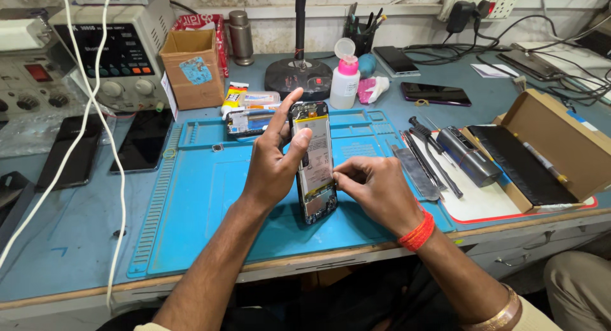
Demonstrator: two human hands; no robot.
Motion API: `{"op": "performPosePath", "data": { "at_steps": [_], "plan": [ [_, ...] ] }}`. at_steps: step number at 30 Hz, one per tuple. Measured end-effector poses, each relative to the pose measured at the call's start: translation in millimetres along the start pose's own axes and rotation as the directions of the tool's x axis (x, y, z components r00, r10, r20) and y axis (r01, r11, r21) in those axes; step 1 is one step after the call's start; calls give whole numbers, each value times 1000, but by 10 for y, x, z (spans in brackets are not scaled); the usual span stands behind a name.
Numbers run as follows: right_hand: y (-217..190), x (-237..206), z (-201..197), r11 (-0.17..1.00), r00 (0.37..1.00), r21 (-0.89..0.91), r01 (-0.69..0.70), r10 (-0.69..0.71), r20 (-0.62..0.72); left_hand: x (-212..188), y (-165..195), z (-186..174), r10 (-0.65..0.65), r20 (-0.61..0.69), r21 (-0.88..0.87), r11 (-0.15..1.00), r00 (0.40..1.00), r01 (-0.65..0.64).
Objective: The person tests a smartphone on the bench, opens its back cover and removes the display assembly, then works on the internal components by hand and with a pry tool. They detach and pull out the old battery, peel its backing, and set the battery aside on the bench next to the opened phone.
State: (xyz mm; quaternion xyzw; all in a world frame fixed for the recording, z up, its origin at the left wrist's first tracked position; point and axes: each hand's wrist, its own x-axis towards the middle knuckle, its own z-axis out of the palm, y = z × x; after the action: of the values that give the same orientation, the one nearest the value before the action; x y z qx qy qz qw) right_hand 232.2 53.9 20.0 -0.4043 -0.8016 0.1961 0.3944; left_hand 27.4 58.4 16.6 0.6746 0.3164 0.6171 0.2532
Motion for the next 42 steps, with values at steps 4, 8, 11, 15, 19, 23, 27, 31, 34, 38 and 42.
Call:
{"op": "performPosePath", "data": {
  "at_steps": [4, 8, 11, 15, 19, 23, 27, 31, 34, 38, 42],
  "plan": [
    [4, -43, -5, 1000, 1000, 21, -8, 8, 3, -25, -43, 10, 11, -7, -10, 1000, 1000, -11],
    [-14, -72, 38, 999, 999, -18, 28, -29, -31, -52, -101, 24, 114, 14, -3, 993, 993, -114],
    [-40, -83, 65, 999, 999, -33, 32, -34, -41, -38, -134, 36, -19, 72, -165, 986, 997, 31],
    [-65, -63, 47, 999, 999, 2, 47, -47, -15, -22, -144, 46, -43, 91, -252, 966, 995, 65],
    [-73, 17, -12, 999, 998, -45, -1, 4, 55, -49, -128, 59, -44, 114, -258, 963, 992, 73],
    [-87, 100, -24, 990, 994, -133, 39, -26, 103, -60, -120, 55, -22, 139, -262, 963, 990, 58],
    [-88, 120, 10, 979, 991, -168, 115, -102, 84, -64, -132, 58, -16, 125, -229, 972, 992, 45],
    [-16, 103, 34, 990, 995, -139, -14, 28, 96, -67, -150, 66, -7, 117, -234, 972, 993, 35],
    [76, 109, 63, 998, 993, -17, -61, 62, 99, -62, -161, 68, -9, 123, -233, 972, 992, 38],
    [173, 88, 78, 995, 996, 78, -54, 48, 81, -63, -163, 54, -10, 122, -245, 969, 992, 40],
    [180, -15, 37, 987, 993, 121, -105, 97, 68, -49, -164, 66, 8, 115, -234, 972, 993, 19]
  ]
}}
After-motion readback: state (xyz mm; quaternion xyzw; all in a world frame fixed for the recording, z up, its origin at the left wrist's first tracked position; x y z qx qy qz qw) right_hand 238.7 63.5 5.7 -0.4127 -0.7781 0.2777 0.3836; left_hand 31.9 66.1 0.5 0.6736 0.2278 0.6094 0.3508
